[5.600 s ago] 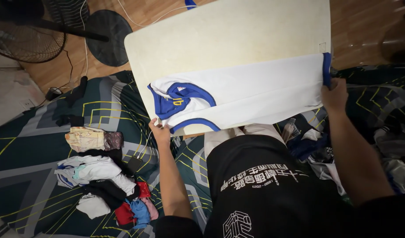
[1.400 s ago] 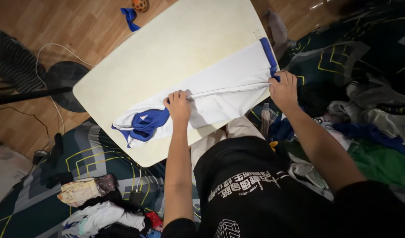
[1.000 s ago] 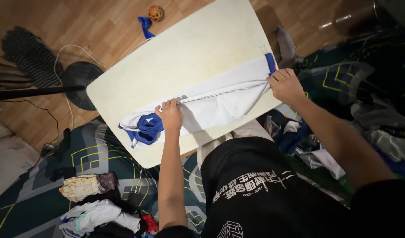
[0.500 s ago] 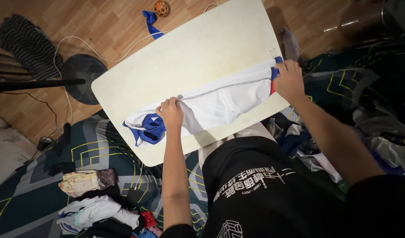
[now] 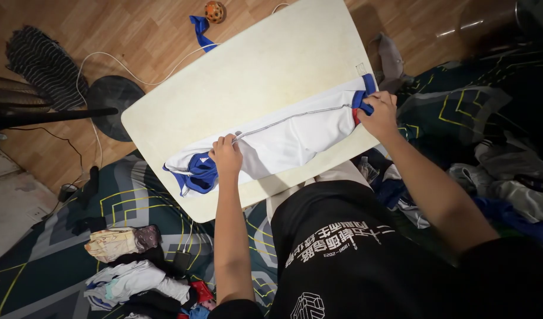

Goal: The recorder folds a blue and white jersey on a small table and then proceeds to button up a red and black varsity jacket.

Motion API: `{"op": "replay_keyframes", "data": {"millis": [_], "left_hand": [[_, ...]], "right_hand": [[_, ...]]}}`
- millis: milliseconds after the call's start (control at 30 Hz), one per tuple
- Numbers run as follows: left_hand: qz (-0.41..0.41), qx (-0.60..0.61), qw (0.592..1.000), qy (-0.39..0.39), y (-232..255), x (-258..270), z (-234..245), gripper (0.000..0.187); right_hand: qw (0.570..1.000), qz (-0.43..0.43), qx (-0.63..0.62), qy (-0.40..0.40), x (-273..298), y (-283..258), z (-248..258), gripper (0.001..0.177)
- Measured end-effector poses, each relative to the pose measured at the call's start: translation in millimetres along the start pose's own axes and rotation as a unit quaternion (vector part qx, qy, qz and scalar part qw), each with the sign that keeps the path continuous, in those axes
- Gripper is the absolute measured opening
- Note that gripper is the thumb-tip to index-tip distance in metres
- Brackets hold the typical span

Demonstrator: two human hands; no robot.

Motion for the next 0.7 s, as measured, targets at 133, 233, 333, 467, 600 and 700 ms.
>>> {"op": "replay_keyframes", "data": {"millis": [133,233,333,467,600,700], "left_hand": [[0.013,-0.013,1.000,-0.001,-0.6,9.9,-1.3,0.025],[0.012,0.012,1.000,0.017,2.6,19.9,5.3,0.027],[-0.001,0.004,1.000,0.030,7.4,25.0,7.6,0.027],[-0.009,-0.007,0.999,0.041,6.9,33.0,15.0,0.021],[-0.032,0.023,0.995,0.092,5.0,61.0,38.3,0.018],[-0.071,0.028,0.992,0.101,26.2,99.3,64.6,0.023]], "right_hand": [[1.000,0.016,-0.019,0.015,8.7,-29.7,12.2,0.030],[0.997,0.003,-0.052,0.054,18.7,-51.4,27.5,0.038],[0.996,-0.037,-0.022,0.075,19.9,-53.0,28.2,0.034],[0.994,-0.075,-0.051,0.065,25.5,-14.8,-1.0,0.025],[0.986,-0.055,-0.089,0.131,41.9,16.9,9.2,0.014],[0.969,-0.129,-0.183,0.107,77.1,45.8,17.5,0.004]]}}
Point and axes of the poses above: each hand's wrist, its own x-axis away from the middle knuckle, its own z-axis out of the back of the hand, y = z × x, the point moved 9 cm from there along -x, towards the middle knuckle, and after that the axes turned 9 degrees about -y, right-handed, at the moved point
